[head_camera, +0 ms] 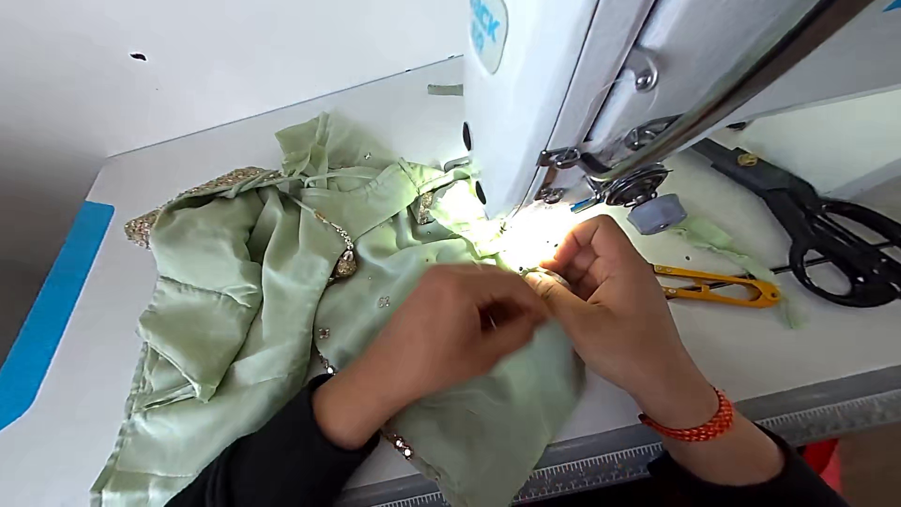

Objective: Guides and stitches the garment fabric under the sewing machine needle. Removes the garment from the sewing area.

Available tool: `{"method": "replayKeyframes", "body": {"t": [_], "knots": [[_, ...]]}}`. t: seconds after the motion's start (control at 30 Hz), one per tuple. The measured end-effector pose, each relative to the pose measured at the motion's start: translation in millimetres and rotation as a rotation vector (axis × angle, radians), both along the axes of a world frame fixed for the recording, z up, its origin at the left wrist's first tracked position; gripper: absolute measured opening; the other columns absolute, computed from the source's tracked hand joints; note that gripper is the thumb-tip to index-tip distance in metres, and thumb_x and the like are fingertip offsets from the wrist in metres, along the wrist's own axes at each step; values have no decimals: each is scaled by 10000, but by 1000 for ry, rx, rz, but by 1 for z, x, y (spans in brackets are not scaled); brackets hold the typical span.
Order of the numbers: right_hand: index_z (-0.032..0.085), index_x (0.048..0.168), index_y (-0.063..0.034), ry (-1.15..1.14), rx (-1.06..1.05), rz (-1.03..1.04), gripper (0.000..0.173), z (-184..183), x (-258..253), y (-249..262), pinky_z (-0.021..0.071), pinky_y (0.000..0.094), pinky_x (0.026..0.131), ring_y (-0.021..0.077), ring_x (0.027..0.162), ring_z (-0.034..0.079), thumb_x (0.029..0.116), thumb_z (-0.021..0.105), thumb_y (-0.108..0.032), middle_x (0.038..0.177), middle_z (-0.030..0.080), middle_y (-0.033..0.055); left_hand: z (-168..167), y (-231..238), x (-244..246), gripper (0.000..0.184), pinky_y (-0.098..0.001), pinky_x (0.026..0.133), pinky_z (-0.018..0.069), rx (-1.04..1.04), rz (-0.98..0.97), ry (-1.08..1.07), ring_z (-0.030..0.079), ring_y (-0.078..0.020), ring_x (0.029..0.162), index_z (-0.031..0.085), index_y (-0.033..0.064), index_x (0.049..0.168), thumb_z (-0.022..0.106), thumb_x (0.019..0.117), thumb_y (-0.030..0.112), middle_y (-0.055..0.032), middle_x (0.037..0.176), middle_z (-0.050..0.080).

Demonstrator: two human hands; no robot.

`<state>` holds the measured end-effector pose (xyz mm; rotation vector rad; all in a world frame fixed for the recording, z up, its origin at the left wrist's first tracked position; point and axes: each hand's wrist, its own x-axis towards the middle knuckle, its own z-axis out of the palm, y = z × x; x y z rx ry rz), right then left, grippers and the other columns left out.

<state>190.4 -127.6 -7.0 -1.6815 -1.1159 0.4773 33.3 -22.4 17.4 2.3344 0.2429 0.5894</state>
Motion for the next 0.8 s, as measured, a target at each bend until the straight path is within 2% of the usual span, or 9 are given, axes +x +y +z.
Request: {"method": "replayKeyframes", "body": {"t": [0.07, 0.13, 0.3, 0.53, 0.67, 0.8], "knots": [[491, 1054, -159, 7, -1, 0, 239, 0, -1, 0, 475, 149, 522, -1, 659, 610, 912, 670, -87, 840, 654, -66, -5, 6, 4, 100, -151, 615, 552, 63, 262, 46, 644, 10, 686, 724, 103, 907, 693, 943, 191, 43, 793, 678], [492, 1054, -159, 6, 1, -2, 240, 0, -1, 0, 476, 157, 519, 9, 657, 608, 915, 671, -81, 836, 643, -60, -9, 8, 7, 94, -130, 619, 532, 95, 338, 62, 632, 20, 690, 727, 112, 915, 715, 920, 205, 41, 806, 673], [485, 1044, -153, -2, 8, 5, 252, 1, -1, 0, 462, 150, 515, 11, 644, 600, 914, 685, -71, 814, 632, -52, -11, 2, 12, 84, -113, 609, 499, 156, 367, 70, 613, 27, 692, 777, 131, 857, 721, 884, 188, 30, 808, 667], [498, 999, -130, -18, 86, 35, 222, -1, -3, 1, 432, 147, 478, 15, 587, 556, 905, 675, -35, 766, 603, -39, -11, -5, 16, 68, -128, 575, 487, 134, 448, 82, 605, 28, 662, 763, 133, 835, 719, 855, 180, 45, 772, 656], [504, 972, -124, -46, 107, 38, 190, -1, -4, 0, 407, 144, 454, 14, 568, 535, 900, 641, -14, 759, 592, -38, -12, -12, 20, 53, -212, 527, 495, 234, 478, 99, 623, -49, 646, 733, 124, 830, 716, 839, 174, 11, 790, 666], [504, 961, -123, -62, 104, 41, 193, 0, -4, 1, 413, 137, 466, 5, 583, 542, 898, 649, -12, 770, 599, -41, -16, -12, 22, 81, -261, 546, 482, 340, 455, 85, 620, -111, 662, 724, 95, 837, 700, 842, 173, -22, 771, 652]]}}
